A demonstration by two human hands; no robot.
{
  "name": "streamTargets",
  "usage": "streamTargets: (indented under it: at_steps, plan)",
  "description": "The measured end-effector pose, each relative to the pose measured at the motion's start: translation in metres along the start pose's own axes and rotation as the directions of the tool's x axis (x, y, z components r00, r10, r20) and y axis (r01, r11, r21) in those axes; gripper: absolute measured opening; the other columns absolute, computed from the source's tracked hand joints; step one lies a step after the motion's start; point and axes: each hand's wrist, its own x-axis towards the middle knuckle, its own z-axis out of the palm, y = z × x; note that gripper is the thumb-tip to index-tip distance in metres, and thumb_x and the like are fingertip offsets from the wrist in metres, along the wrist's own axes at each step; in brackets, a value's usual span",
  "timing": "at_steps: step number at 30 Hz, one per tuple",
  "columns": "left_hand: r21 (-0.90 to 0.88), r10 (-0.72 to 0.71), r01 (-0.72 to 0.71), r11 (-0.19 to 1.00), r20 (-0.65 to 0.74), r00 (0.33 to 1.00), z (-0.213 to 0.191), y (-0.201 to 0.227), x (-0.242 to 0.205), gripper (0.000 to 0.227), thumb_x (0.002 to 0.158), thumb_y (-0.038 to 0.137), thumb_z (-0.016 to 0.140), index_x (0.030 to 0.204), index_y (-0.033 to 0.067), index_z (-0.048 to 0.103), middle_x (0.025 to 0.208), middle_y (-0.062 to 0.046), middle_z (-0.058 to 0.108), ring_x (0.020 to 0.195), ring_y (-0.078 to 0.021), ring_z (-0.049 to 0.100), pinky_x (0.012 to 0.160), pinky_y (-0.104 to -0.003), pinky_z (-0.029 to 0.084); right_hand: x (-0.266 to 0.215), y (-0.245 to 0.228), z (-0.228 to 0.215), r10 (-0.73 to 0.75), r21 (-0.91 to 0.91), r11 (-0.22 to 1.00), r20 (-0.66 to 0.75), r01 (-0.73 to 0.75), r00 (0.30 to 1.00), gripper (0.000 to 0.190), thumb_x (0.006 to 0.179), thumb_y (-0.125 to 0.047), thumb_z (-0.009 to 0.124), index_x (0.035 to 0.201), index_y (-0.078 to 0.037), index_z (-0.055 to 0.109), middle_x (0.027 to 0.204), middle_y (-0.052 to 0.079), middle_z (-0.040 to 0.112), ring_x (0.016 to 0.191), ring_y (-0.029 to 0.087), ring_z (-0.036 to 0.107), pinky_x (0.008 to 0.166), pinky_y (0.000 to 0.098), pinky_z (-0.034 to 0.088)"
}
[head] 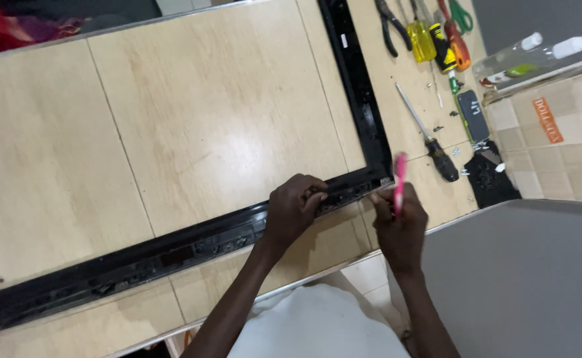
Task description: Cleaning the edges and grooves of a television frame using a small brush and a metal pick tool.
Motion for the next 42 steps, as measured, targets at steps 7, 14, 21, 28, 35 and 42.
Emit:
streamTargets:
  at_steps: [7, 14, 21, 28, 35, 42]
  plan:
    - [-0.095, -0.071, 0.063, 0.993, -0.085, 0.994, -0.020, 0.012, 0.020, 0.015, 0.094, 0.023, 0.070, 0.107, 0.0175, 0.075, 0.085, -0.013, 0.070, 0.076, -0.0355, 0.069, 0.073, -0.049, 0.059, -0.011, 0.002, -0.035, 0.330, 0.445, 0.834, 0.068, -0.325, 0.941, 0.020, 0.108, -0.022, 0.056, 0.113, -0.004, 0.055, 0.086, 0.013, 0.064, 0.056, 0.020, 0.063, 0.047, 0.0270, 0.044]
    - [0.230, 0.149, -0.113, 0.967, -0.147, 0.978, -0.042, 0.006, 0.031, 0.034, 0.095, 0.013, 0.068, 0.128, 0.0051, 0.064, 0.108, -0.018, 0.066, 0.111, -0.0386, 0.062, 0.099, -0.048, 0.044, -0.015, 0.046, -0.008, 0.708, 0.585, 0.515, 0.122, -0.627, 0.696, 0.019, 0.105, -0.018, 0.045, 0.110, -0.006, 0.058, 0.069, 0.008, 0.061, 0.048, 0.015, 0.053, 0.036, 0.0196, 0.032]
    - [0.218, 0.121, -0.094, 0.971, -0.112, 0.986, -0.043, 0.006, 0.005, 0.032, 0.098, 0.018, 0.066, 0.127, 0.0056, 0.062, 0.109, -0.015, 0.066, 0.114, -0.0364, 0.061, 0.101, -0.047, 0.043, -0.005, 0.023, -0.002, 0.723, 0.459, 0.566, 0.124, -0.685, 0.680, 0.037, 0.109, -0.042, 0.050, 0.101, -0.007, 0.059, 0.071, 0.006, 0.056, 0.052, 0.013, 0.054, 0.035, 0.0237, 0.035]
    - [0.133, 0.115, -0.122, 0.983, 0.063, 0.991, -0.041, 0.007, -0.017, 0.042, 0.097, 0.047, 0.060, 0.124, 0.0141, 0.062, 0.109, -0.010, 0.063, 0.117, -0.0342, 0.059, 0.103, -0.048, 0.045, -0.005, -0.001, -0.013, 0.653, 0.468, 0.609, 0.163, -0.641, 0.740, 0.042, 0.111, -0.031, 0.046, 0.100, 0.003, 0.066, 0.080, 0.017, 0.064, 0.069, 0.025, 0.072, 0.062, 0.0372, 0.066]
    - [0.301, -0.021, -0.093, 0.949, 0.354, 0.935, -0.018, 0.007, -0.020, 0.053, 0.097, 0.048, 0.058, 0.142, 0.0203, 0.050, 0.126, -0.013, 0.054, 0.125, -0.0389, 0.052, 0.100, -0.056, 0.048, -0.014, 0.009, -0.026, 0.469, 0.373, 0.819, 0.003, -0.436, 0.883, 0.040, 0.115, -0.028, 0.049, 0.107, 0.006, 0.070, 0.084, 0.026, 0.066, 0.072, 0.026, 0.069, 0.067, 0.0377, 0.064]
    - [0.340, 0.007, -0.117, 0.933, 0.309, 0.951, -0.012, 0.005, -0.026, 0.046, 0.092, 0.016, 0.068, 0.135, 0.0154, 0.053, 0.121, -0.012, 0.053, 0.116, -0.0375, 0.054, 0.091, -0.051, 0.047, -0.005, -0.022, -0.039, 0.254, 0.428, 0.866, 0.068, -0.258, 0.965, 0.019, 0.111, -0.004, 0.054, 0.117, 0.013, 0.057, 0.101, 0.033, 0.065, 0.095, 0.041, 0.072, 0.086, 0.0493, 0.064]
